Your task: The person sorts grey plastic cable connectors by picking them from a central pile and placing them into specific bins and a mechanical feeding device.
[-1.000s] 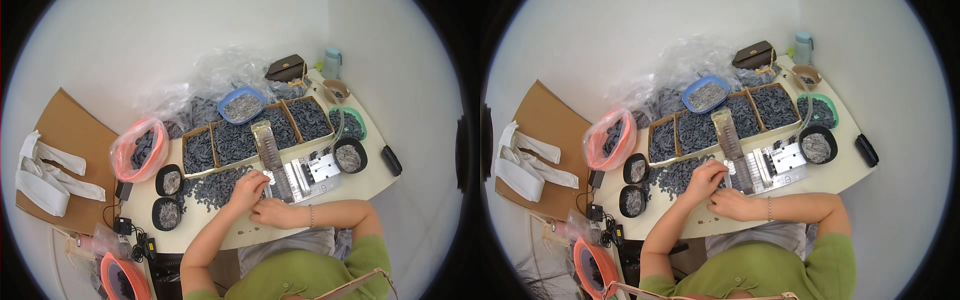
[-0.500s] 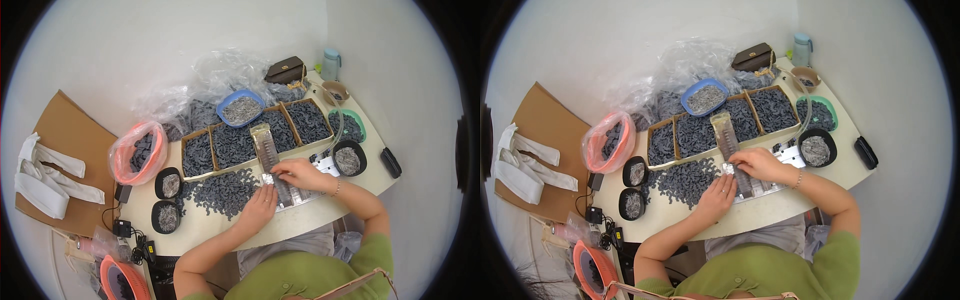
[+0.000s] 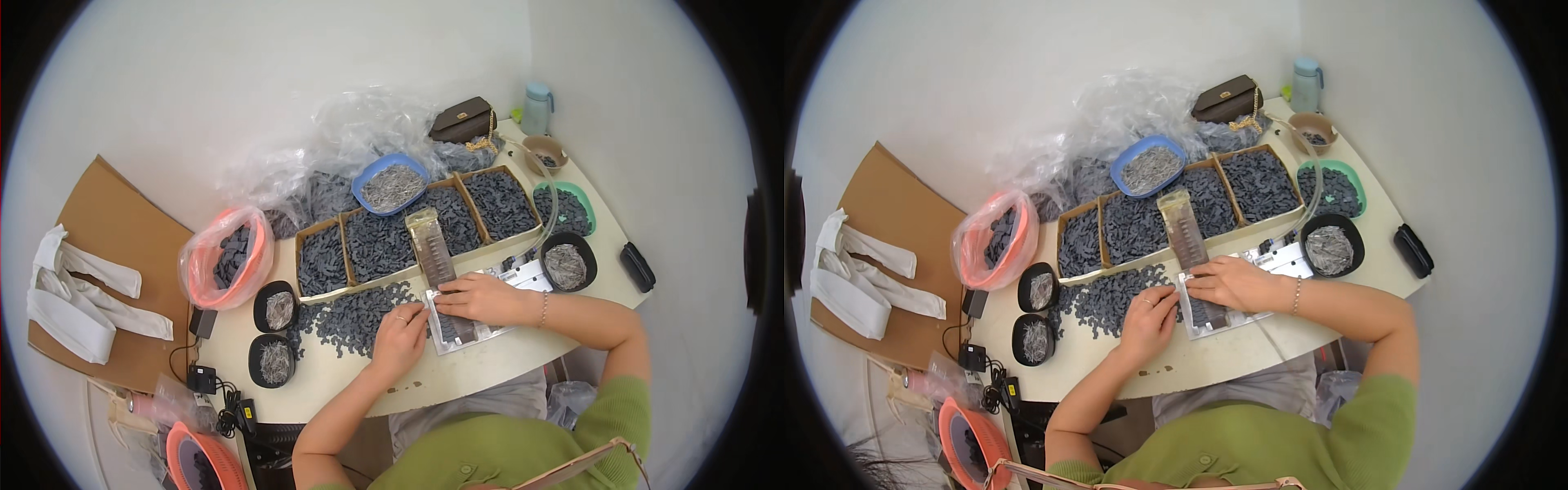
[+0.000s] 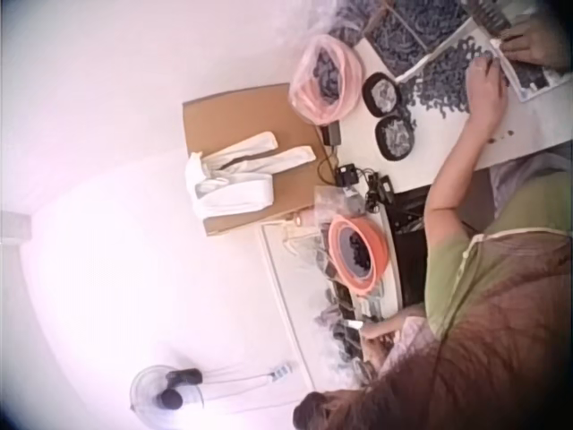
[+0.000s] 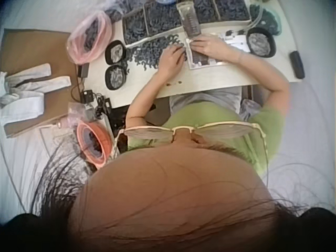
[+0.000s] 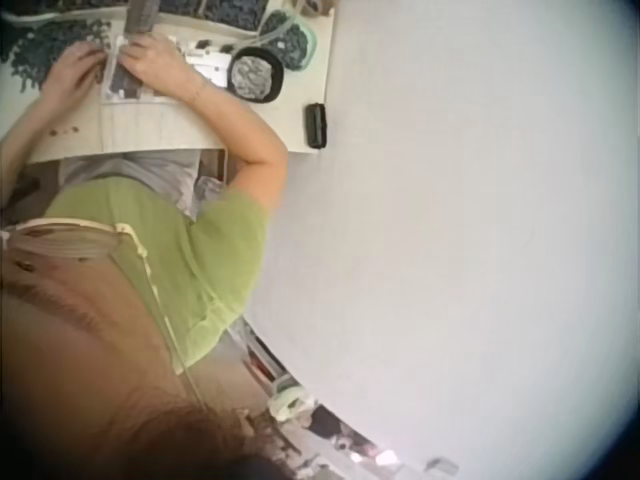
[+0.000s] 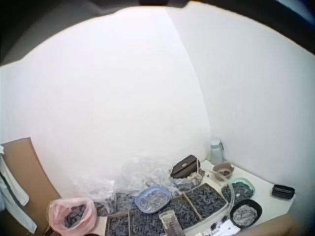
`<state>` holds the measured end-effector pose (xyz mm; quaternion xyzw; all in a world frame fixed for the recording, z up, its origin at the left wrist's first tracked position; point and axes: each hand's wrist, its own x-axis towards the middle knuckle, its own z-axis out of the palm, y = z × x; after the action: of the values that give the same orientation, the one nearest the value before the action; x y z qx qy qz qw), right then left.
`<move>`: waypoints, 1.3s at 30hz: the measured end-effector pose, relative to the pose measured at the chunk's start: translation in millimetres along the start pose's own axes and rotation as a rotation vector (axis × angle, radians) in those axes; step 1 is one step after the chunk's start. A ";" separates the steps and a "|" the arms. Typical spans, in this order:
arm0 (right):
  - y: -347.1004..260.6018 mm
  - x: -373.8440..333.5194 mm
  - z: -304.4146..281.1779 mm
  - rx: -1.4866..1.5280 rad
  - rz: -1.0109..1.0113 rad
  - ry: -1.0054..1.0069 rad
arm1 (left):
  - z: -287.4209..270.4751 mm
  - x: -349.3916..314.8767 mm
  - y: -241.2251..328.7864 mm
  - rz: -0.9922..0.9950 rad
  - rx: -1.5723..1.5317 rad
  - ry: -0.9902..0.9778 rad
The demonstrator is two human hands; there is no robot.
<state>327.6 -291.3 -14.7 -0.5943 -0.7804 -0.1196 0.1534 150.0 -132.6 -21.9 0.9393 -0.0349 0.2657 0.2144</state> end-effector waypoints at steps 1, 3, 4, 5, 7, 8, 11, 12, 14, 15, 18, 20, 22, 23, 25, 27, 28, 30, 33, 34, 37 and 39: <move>-1.1 -2.5 -1.8 0.025 0.023 -0.015 | 3.1 1.2 -0.1 0.010 0.000 -0.008; -4.4 -8.3 -5.1 0.073 0.073 -0.044 | 8.3 3.7 2.5 0.023 0.018 -0.046; -3.5 -10.8 -11.7 0.121 0.129 0.010 | 11.4 6.2 4.6 0.027 0.035 -0.073; -2.5 -13.0 -21.0 0.168 0.184 0.064 | 13.4 8.0 6.3 0.032 0.053 -0.100; 10.3 -24.4 -36.0 0.186 0.313 0.177 | 13.6 5.7 11.9 0.044 0.125 -0.238; 25.3 -35.9 -46.9 0.150 0.389 0.233 | 14.8 4.9 15.7 0.060 0.153 -0.303; 71.8 -82.5 -71.7 0.020 0.759 0.506 | 20.6 -1.3 24.8 0.065 0.274 -0.363; 89.4 -102.5 -79.1 -0.040 0.909 0.486 | 24.0 -3.2 25.0 0.067 0.309 -0.381; 118.2 -143.8 -83.7 -0.094 1.136 0.384 | 25.6 -2.6 29.2 0.074 0.347 -0.382; 128.6 -164.5 -82.8 -0.091 1.215 0.300 | 27.2 -2.4 31.0 0.074 0.365 -0.384; 143.4 -182.7 -65.8 -0.094 1.215 0.146 | 28.7 -3.5 32.6 0.081 0.380 -0.385; 141.3 -177.0 -60.1 -0.129 1.147 0.030 | 25.3 -4.7 35.9 0.075 0.386 -0.402; 140.6 -169.4 -56.8 -0.121 1.194 0.004 | 20.5 -7.1 40.7 0.070 0.384 -0.429; 140.7 -167.4 -56.0 -0.116 1.216 -0.010 | 17.9 -9.9 42.7 0.079 0.366 -0.430; 141.3 -166.1 -58.7 -0.102 1.180 0.130 | 12.7 -16.5 44.6 0.086 0.331 -0.434; 138.8 -161.5 -66.0 -0.069 1.185 0.305 | 8.9 -20.4 42.4 0.098 0.285 -0.410; 123.7 -142.2 -79.2 -0.075 1.192 0.406 | 5.2 -25.2 41.3 0.089 0.264 -0.398; 104.9 -122.3 -87.4 0.147 1.132 0.516 | -2.5 -30.0 46.1 0.097 0.224 -0.407; 56.3 -67.6 -83.4 0.624 0.971 0.482 | -19.2 -39.3 47.1 0.055 0.197 -0.413; 41.2 -48.7 -73.5 0.669 0.870 0.358 | -28.3 -43.1 43.5 0.027 0.207 -0.411; 3.7 -6.0 -35.4 0.783 0.679 0.123 | -61.7 -49.9 24.8 -0.123 0.250 -0.277; -5.3 8.3 -12.2 0.612 0.618 0.106 | -87.2 -57.0 5.0 -0.228 0.352 -0.147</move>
<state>321.7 -289.9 -0.3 -0.7200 -0.5565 0.1382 0.3909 58.0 -103.2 17.5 0.9769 0.1029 0.1726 0.0727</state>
